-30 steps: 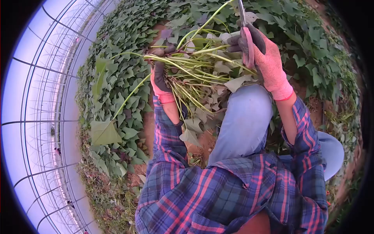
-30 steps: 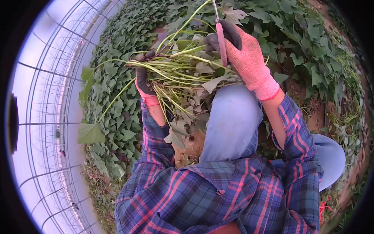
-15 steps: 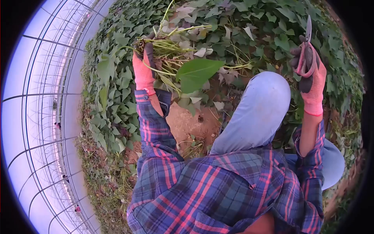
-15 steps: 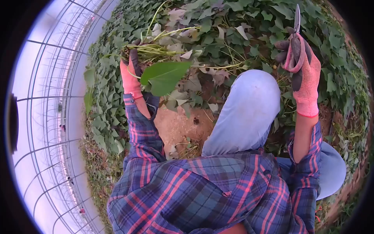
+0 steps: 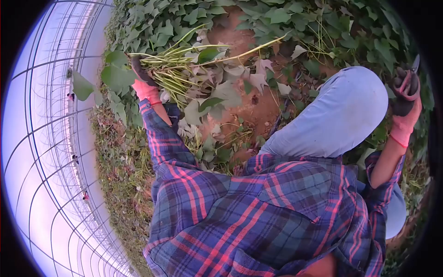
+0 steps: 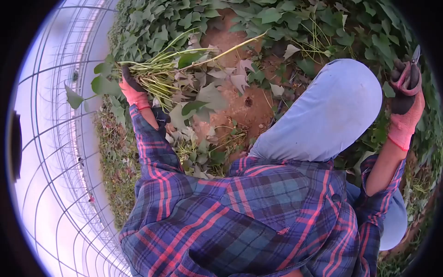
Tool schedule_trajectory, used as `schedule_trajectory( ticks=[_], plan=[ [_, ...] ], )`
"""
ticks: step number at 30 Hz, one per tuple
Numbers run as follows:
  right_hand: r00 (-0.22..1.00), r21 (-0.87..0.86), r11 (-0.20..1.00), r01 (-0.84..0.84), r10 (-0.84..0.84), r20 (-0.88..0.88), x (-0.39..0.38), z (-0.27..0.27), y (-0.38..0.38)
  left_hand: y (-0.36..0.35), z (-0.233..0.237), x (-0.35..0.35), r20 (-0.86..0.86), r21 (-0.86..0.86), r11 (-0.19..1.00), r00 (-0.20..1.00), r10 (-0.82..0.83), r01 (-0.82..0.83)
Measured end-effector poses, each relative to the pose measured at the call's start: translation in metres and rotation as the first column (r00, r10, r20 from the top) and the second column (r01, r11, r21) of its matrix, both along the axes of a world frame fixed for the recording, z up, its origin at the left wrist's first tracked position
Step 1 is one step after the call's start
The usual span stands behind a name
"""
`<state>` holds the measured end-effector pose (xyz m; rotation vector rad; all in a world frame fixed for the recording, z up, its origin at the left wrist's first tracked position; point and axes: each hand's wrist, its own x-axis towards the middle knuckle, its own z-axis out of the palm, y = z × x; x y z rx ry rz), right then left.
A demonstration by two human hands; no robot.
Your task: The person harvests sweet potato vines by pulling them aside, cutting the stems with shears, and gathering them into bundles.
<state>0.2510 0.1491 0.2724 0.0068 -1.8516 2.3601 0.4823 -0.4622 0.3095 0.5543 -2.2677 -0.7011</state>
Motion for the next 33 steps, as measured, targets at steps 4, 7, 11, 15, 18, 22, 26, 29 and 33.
schedule_trajectory(
  ticks=[4,7,11,15,18,22,26,29,33],
  plan=[
    [0.990,0.370,0.929,-0.030,0.078,-0.116,-0.002,-0.018,0.001,-0.020,-0.022,0.016,-0.131,0.381,0.915,0.972,0.194,-0.132],
    [0.979,-0.081,0.997,0.006,0.010,0.205,0.008,-0.002,-0.024,-0.062,-0.029,0.027,0.130,-0.237,0.918,0.927,0.353,-0.317],
    [0.980,-0.041,0.999,-0.015,0.023,0.198,0.025,0.011,-0.044,-0.004,-0.010,-0.001,0.427,-0.649,0.735,0.707,0.564,-0.194],
    [0.990,0.526,0.845,-0.092,0.133,-0.041,0.013,-0.031,-0.010,0.015,-0.090,-0.014,0.763,-0.560,0.775,0.546,0.345,0.292],
    [0.989,0.544,0.829,-0.131,0.144,0.018,0.034,-0.040,-0.023,0.057,-0.203,-0.014,0.954,-0.206,0.780,0.299,0.026,0.591],
    [0.986,0.595,0.786,-0.168,0.133,0.103,0.060,-0.042,-0.018,0.118,-0.333,0.010,0.957,0.175,0.642,0.025,-0.290,0.746],
    [0.987,0.674,0.720,-0.164,0.121,0.110,0.071,-0.050,-0.015,0.122,-0.346,0.012,0.886,0.134,0.815,0.300,-0.353,0.563],
    [0.984,0.752,0.640,-0.158,0.165,0.066,0.053,-0.067,-0.009,0.124,-0.340,0.013,0.891,-0.004,0.788,0.360,-0.278,0.616],
    [0.960,0.850,0.512,-0.125,0.279,-0.027,0.017,-0.105,-0.001,0.134,-0.335,-0.011,0.969,-0.032,0.758,0.205,-0.136,0.652]
  ],
)
